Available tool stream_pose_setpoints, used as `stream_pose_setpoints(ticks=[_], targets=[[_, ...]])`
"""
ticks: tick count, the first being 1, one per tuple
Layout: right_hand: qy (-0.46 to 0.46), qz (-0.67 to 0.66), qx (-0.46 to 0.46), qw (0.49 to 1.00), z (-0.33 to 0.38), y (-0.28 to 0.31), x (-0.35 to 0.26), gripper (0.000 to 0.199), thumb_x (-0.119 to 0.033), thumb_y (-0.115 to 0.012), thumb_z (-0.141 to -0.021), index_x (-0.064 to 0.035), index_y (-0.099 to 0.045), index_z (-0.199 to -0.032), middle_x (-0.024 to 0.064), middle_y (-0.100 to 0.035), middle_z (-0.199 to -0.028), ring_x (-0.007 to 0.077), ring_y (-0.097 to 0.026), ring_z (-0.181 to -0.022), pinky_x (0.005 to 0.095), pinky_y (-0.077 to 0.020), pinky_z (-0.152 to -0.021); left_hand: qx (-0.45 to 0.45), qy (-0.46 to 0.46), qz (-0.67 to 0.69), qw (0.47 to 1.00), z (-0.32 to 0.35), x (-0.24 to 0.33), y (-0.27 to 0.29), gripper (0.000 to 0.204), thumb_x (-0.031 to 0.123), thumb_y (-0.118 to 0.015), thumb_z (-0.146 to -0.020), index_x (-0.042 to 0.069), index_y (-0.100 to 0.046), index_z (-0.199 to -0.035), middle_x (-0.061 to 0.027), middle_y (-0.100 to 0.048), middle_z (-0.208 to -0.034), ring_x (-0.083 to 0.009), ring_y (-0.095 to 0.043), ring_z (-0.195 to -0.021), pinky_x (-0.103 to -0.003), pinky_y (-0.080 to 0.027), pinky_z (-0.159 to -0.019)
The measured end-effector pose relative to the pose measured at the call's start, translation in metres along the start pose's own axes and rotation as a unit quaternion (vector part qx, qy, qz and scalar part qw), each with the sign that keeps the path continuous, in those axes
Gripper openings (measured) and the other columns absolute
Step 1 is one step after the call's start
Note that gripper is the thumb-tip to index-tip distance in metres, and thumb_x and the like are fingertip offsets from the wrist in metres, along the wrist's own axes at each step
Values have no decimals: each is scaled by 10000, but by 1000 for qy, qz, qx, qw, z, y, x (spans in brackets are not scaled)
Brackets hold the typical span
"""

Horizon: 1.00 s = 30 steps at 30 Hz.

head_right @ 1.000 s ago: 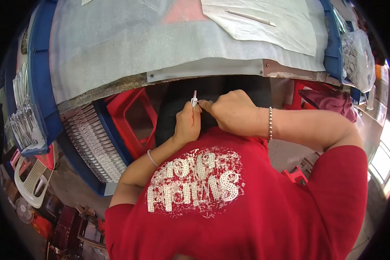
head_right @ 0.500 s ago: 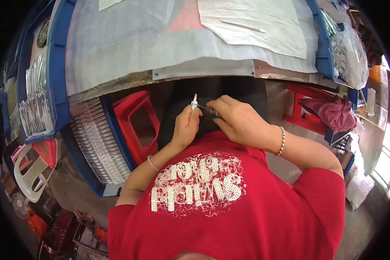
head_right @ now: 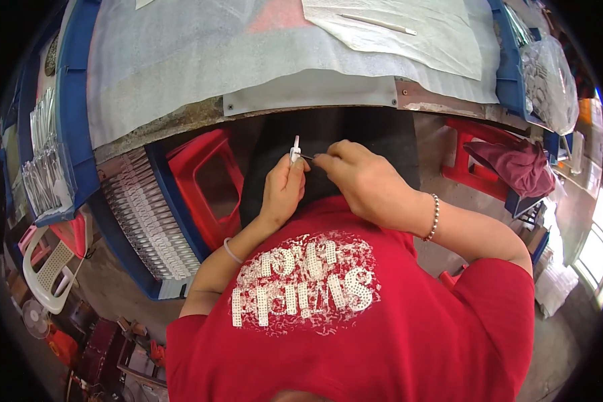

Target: Assembling small white plastic components using a handheld tool at a workbench.

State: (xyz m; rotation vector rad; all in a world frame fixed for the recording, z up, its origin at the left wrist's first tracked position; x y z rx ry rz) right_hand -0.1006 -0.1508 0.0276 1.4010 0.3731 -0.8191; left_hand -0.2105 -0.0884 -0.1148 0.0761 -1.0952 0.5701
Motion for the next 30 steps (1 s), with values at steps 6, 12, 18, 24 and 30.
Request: stream_pose_setpoints(ticks=[6, 12, 18, 24, 30], targets=[[-239, -236, -34, 941, -10, -3, 35, 281, -73, -559, -875, 45, -586, -1129, 173, -616, -874, 221, -628, -702, 331, -505, -620, 56, -131, -130, 981, 0, 19, 3, 220, 163, -438, -1006, 18, -516, -859, 8, -462, -571, -57, -438, -476, -244, -345, -433], [102, 237, -63, 964, -17, -14, -17, 392, -112, -607, -755, 49, -596, -1112, 110, -556, -823, 212, -607, -669, 305, -490, -517, 35, -29, -80, 996, -6, 6, 5, 186, 108, -463, -969, -24, -512, -847, -192, -581, -680, -360, -614, -629, -404, -445, -553], [174, 309, -79, 932, -19, -23, -21, 359, -96, -597, -757, 40, -627, -1088, 72, -508, -673, 147, -507, -528, 256, -421, -442, 65, -113, -159, 979, -5, 19, 5, 167, 90, -482, -950, -43, -479, -850, -245, -583, -690, -431, -612, -666, -447, -439, -534], [-390, -367, -17, 844, -8, -30, 52, 204, -71, -667, -840, 7, -651, -1028, 121, -666, -799, 155, -635, -719, 311, -485, -603, 86, -169, -209, 959, -7, 22, 3, 135, 68, -492, -934, -40, -451, -864, -294, -572, -681, -477, -593, -683, -520, -433, -534], [118, 310, -172, 928, -24, -25, -15, 435, -157, -615, -743, -34, -631, -1160, 81, -573, -679, 197, -589, -528, 322, -459, -428, 64, -129, -188, 971, 0, 20, -1, 139, 74, -501, -929, -42, -455, -868, -289, -579, -698, -473, -602, -694, -512, -443, -539]])
Point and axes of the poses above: each hand's wrist, its own z-axis away from the middle knuckle, its own y-axis out of the back of the hand, x = y × z, the point moved 7 cm from there along -z, towards the middle knuckle
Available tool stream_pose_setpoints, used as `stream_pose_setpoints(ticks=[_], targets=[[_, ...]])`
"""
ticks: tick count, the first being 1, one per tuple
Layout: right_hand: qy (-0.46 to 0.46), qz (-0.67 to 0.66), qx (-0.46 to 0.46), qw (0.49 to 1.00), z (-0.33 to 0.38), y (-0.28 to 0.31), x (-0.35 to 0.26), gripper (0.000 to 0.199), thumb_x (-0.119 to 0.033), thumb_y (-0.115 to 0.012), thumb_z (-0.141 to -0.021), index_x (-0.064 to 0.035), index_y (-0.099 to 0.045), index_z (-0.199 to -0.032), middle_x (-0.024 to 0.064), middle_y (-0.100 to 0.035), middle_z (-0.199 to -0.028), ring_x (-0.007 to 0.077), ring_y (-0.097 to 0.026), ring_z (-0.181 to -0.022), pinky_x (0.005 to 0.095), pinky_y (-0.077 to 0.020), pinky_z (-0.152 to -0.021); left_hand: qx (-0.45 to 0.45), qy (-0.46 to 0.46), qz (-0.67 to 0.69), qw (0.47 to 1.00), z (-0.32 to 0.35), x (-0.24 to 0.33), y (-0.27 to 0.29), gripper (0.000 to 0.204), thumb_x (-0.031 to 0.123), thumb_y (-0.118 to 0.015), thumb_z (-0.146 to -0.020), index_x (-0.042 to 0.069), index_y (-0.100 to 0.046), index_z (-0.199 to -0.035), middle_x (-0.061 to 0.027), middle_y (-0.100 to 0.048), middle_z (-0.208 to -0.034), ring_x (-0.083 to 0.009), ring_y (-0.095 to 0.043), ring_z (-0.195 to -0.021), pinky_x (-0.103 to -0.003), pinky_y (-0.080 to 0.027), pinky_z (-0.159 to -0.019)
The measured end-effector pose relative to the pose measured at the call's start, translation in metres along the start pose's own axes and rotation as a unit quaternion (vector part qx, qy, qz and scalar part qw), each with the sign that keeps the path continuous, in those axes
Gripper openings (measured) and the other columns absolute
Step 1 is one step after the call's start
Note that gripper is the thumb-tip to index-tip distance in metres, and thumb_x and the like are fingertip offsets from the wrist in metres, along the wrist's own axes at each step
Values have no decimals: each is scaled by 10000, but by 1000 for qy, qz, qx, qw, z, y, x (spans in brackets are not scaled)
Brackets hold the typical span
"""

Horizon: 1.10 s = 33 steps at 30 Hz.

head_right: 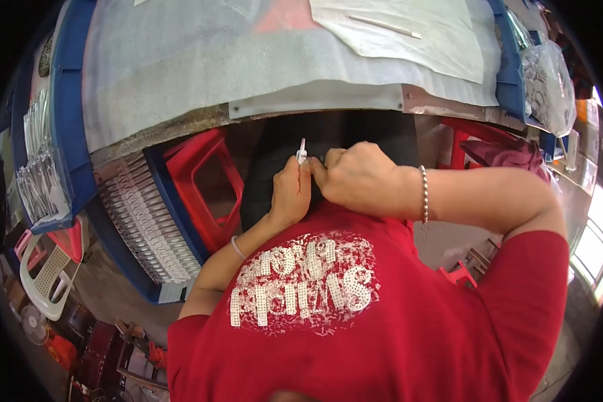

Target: Assembling small white plastic components using a handheld tool at a workbench.

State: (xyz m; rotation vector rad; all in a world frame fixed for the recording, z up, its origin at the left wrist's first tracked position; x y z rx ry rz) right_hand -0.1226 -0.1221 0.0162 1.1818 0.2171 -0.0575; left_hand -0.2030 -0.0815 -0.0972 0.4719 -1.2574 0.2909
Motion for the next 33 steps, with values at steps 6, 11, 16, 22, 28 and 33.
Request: stream_pose_setpoints(ticks=[6, 11, 16, 22, 28, 33], targets=[[-131, -196, -75, 969, -11, -13, 31, 337, -80, -613, -771, -10, -664, -1097, 122, -672, -812, 294, -645, -606, 372, -513, -550, 24, -23, -12, 999, -8, -7, 1, 134, 74, -477, -943, -30, -485, -859, -246, -582, -693, -444, -607, -678, -470, -440, -534], [-259, -527, 93, 804, 6, -52, 48, 269, -40, -660, -742, -22, -703, -1007, 192, -697, -886, 245, -683, -799, 349, -523, -747, 23, -24, -44, 999, -10, -5, 2, 111, 53, -476, -932, -35, -485, -863, -254, -596, -718, -454, -611, -702, -477, -456, -556], [-207, -470, 54, 857, 12, -17, 40, 351, -41, -675, -787, 58, -607, -1116, 178, -675, -957, 269, -650, -862, 343, -513, -762, 58, -117, -8, 991, 0, 3, 3, 157, 114, -464, -974, -8, -518, -893, -184, -581, -652, -352, -618, -580, -382, -443, -490], [-115, -295, 98, 943, 38, 11, 6, 374, -24, -625, -823, 31, -535, -1182, 193, -560, -1022, 366, -605, -872, 403, -504, -720, -37, 71, 170, 982, 9, -6, 1, 230, 211, -439, -1017, 39, -513, -884, 42, -426, -604, -20, -391, -508, -198, -324, -439], [-98, -258, 140, 951, 38, 7, 3, 350, -2, -606, -833, 39, -551, -1176, 192, -539, -1031, 355, -598, -840, 399, -505, -721, -57, 112, 224, 966, 10, -13, -4, 220, 210, -433, -1018, 44, -505, -894, 52, -401, -606, -26, -362, -495, -194, -313, -435], [-162, -410, 156, 884, 35, -9, 28, 325, 1, -592, -836, 33, -577, -1159, 182, -576, -861, 337, -607, -798, 386, -504, -703, -41, 92, 187, 977, 9, -15, -4, 215, 204, -432, -1017, 46, -504, -890, 54, -406, -611, -23, -367, -499, -190, -310, -435]])
Point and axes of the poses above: each hand's wrist, its own z-axis away from the middle knuckle, its own y-axis out of the back of the hand, x = y × z, the point moved 7 cm from there along -z, towards the middle knuckle
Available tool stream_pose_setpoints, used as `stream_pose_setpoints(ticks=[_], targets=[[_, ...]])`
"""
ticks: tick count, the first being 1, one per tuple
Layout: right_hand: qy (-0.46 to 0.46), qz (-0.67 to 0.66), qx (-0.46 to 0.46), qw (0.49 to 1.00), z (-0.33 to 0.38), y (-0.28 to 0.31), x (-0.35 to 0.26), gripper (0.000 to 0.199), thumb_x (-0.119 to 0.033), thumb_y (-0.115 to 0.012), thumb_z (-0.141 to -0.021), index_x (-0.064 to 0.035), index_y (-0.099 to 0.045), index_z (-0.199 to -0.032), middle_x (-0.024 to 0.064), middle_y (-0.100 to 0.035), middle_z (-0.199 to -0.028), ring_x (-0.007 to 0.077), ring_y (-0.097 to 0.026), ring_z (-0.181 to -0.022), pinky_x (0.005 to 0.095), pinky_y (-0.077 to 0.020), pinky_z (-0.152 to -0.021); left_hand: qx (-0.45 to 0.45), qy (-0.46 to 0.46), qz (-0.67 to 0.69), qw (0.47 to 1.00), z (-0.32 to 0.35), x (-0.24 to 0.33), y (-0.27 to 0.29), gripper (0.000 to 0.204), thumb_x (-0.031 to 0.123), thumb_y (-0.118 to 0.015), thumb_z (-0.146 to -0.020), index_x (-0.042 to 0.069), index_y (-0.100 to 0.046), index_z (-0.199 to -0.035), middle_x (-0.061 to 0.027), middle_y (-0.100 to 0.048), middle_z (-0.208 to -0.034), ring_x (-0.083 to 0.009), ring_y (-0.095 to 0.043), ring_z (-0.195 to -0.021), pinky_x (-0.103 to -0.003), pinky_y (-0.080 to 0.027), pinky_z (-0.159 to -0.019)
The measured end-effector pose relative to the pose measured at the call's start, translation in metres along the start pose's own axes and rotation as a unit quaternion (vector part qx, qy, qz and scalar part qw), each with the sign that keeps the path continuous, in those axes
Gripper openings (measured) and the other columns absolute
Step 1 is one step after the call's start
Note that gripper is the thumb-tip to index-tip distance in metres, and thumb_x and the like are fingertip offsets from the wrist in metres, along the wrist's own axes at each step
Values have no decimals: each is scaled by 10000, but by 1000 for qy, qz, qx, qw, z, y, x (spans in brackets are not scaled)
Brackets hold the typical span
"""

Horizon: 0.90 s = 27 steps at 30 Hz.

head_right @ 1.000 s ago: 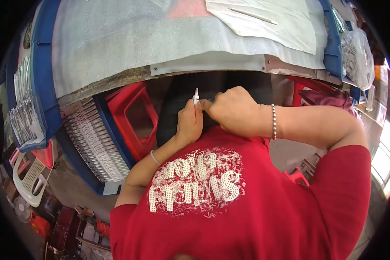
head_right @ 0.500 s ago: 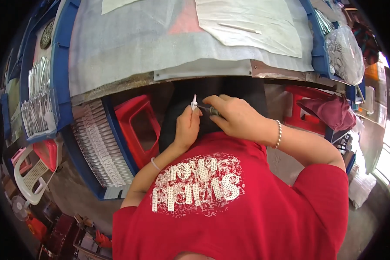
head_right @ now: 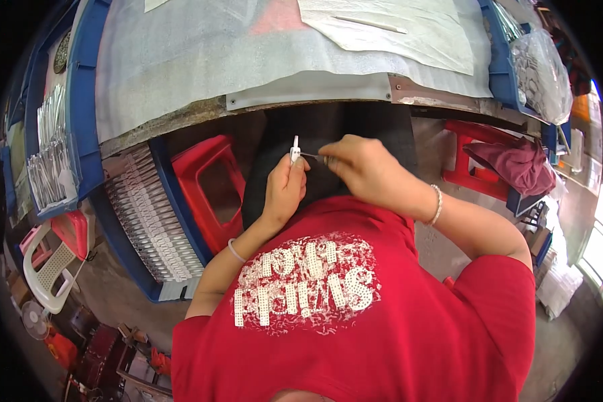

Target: Assembling small white plastic components using a handheld tool at a workbench.

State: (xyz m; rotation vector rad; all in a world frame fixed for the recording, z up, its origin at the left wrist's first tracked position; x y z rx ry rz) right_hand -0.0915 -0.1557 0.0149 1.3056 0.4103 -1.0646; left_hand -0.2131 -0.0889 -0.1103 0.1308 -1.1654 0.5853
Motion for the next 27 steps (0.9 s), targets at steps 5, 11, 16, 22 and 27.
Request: stream_pose_setpoints(ticks=[5, 11, 16, 22, 27], targets=[[127, 294, -43, 946, -4, -14, -28, 230, -91, -654, -801, 0, -643, -1012, 122, -569, -700, 326, -603, -658, 408, -494, -569, 27, -60, -117, 991, -1, 8, 0, 185, 128, -465, -970, -20, -505, -865, -179, -547, -604, -348, -573, -533, -413, -418, -485], [-175, -142, 33, 974, -18, -17, 47, 194, -62, -693, -745, -6, -673, -930, 191, -654, -819, 270, -659, -728, 332, -515, -625, 72, -142, -213, 964, -7, 19, 3, 156, 102, -465, -957, -9, -496, -851, -221, -552, -677, -393, -585, -604, -447, -414, -522], [82, 337, -133, 929, -21, -19, -21, 368, -100, -663, -736, -32, -656, -1097, 127, -633, -773, 265, -653, -649, 344, -509, -559, 55, -126, -169, 976, -5, 14, -1, 181, 114, -476, -961, -14, -482, -835, -214, -545, -671, -390, -581, -602, -432, -396, -507], [-4, 248, -181, 952, -35, -22, 4, 309, -85, -635, -775, -2, -671, -1070, 161, -680, -864, 290, -671, -686, 338, -529, -604, 67, -129, -169, 975, -8, 15, 3, 145, 77, -454, -957, -14, -495, -852, -207, -575, -698, -382, -618, -647, -414, -441, -537], [-164, -93, -83, 978, -27, -21, 35, 316, -39, -691, -740, -24, -671, -1055, 198, -680, -918, 297, -669, -822, 338, -535, -757, 57, -136, -206, 967, -9, 14, 3, 128, 57, -456, -947, -23, -508, -862, -206, -599, -723, -384, -639, -695, -412, -468, -572]])
Point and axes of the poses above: each hand's wrist, its own z-axis away from the middle knuckle, its own y-axis out of the back of the hand, x = y × z, the point moved 7 cm from there along -z, towards the middle knuckle
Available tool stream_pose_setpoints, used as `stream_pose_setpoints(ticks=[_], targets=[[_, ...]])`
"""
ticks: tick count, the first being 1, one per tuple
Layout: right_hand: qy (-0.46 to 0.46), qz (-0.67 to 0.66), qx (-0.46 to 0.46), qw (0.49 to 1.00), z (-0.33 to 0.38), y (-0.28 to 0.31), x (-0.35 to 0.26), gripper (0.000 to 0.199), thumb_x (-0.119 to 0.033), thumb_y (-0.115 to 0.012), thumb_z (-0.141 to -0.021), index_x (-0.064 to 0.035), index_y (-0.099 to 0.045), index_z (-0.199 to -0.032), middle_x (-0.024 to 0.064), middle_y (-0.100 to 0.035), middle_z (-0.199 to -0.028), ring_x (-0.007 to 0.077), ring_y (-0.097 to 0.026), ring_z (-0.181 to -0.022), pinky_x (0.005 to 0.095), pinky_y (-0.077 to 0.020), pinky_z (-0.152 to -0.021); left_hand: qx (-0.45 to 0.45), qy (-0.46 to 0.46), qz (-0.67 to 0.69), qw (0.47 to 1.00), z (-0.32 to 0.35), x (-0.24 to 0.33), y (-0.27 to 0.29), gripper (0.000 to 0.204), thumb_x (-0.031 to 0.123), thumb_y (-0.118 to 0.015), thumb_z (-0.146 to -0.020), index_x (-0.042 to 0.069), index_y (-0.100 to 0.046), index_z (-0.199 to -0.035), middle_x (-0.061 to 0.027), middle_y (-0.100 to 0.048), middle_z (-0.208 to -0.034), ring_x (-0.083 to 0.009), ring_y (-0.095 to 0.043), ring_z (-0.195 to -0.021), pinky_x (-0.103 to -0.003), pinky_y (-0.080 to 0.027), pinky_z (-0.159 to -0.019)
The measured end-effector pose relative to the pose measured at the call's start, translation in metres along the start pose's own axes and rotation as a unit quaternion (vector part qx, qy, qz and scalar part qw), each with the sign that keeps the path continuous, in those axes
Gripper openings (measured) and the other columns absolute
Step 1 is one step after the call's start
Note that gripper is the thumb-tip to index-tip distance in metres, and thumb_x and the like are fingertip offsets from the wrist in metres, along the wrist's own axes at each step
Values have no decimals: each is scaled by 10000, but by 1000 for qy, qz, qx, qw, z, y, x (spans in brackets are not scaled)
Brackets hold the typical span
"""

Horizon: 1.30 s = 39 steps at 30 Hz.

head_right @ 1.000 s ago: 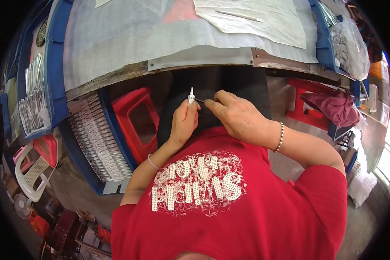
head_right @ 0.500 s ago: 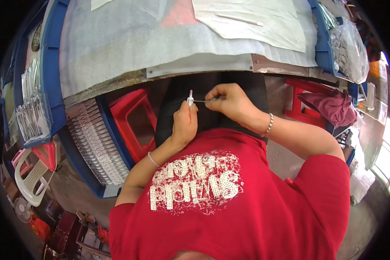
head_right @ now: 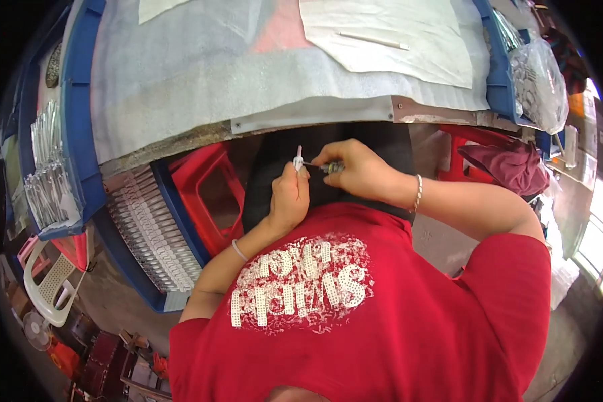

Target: Assembling small white plastic components using a handheld tool at a workbench.

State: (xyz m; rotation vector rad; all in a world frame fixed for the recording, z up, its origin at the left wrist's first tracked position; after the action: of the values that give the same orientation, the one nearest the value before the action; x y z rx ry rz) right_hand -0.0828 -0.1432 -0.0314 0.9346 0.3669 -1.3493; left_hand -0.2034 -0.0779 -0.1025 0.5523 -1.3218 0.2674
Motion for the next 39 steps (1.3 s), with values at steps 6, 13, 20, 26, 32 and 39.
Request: stream_pose_setpoints(ticks=[6, 13, 20, 26, 32, 39], targets=[[225, 535, -78, 811, 15, -23, -50, 470, -154, -600, -754, -28, -609, -1207, 178, -628, -687, 277, -641, -598, 381, -476, -494, -6, -3, 43, 999, 0, 6, 2, 138, 74, -469, -956, -17, -514, -863, -211, -610, -735, -381, -633, -662, -406, -461, -546], [97, 323, -41, 941, -3, -3, -34, 357, -126, -587, -823, -115, -657, -1173, 175, -657, -712, 333, -639, -635, 440, -492, -580, -34, 14, -1, 999, -5, -2, 1, 137, 69, -464, -950, -23, -506, -856, -210, -603, -712, -405, -620, -655, -424, -458, -540], [-175, -193, -104, 960, 12, -3, 15, 372, -112, -603, -894, -4, -598, -1250, 10, -607, -678, 56, -512, -577, 203, -436, -538, -12, -50, 0, 999, -1, 13, 1, 138, 66, -485, -943, -26, -455, -844, -295, -546, -663, -472, -586, -674, -492, -414, -494], [190, 265, 191, 926, 63, 16, -25, 283, -100, -635, -824, -39, -637, -1100, 160, -573, -1016, 345, -557, -951, 399, -475, -805, -132, 148, 265, 944, 12, 17, 10, 288, 257, -484, -1008, 3, -619, -1028, 3, -551, -759, -50, -510, -572, -210, -416, -495], [138, -206, 44, 968, 41, -33, -6, 147, -125, -653, -864, 19, -679, -859, 94, -672, -789, 139, -599, -676, 300, -468, -621, -218, 141, 209, 943, 4, 67, 23, 249, 148, -553, -965, 8, -616, -1161, 8, -603, -847, -43, -508, -665, -185, -404, -591], [-38, -361, -97, 927, 24, -69, 29, 151, -144, -694, -862, 3, -717, -841, 24, -643, -675, 48, -558, -569, 184, -428, -505, -178, 243, 190, 934, 14, 34, 15, 176, 93, -638, -898, -14, -650, -1037, -38, -648, -830, -64, -559, -617, -200, -434, -527]])
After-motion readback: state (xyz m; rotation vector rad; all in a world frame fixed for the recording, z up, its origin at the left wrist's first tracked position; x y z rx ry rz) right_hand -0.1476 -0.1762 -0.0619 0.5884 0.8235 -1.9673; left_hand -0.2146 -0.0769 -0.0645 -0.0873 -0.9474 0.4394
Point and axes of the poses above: each hand's wrist, its own z-axis away from the middle knuckle, its own y-axis out of the back of the hand, x = y × z, the point moved 7 cm from there along -z, towards the middle knuckle
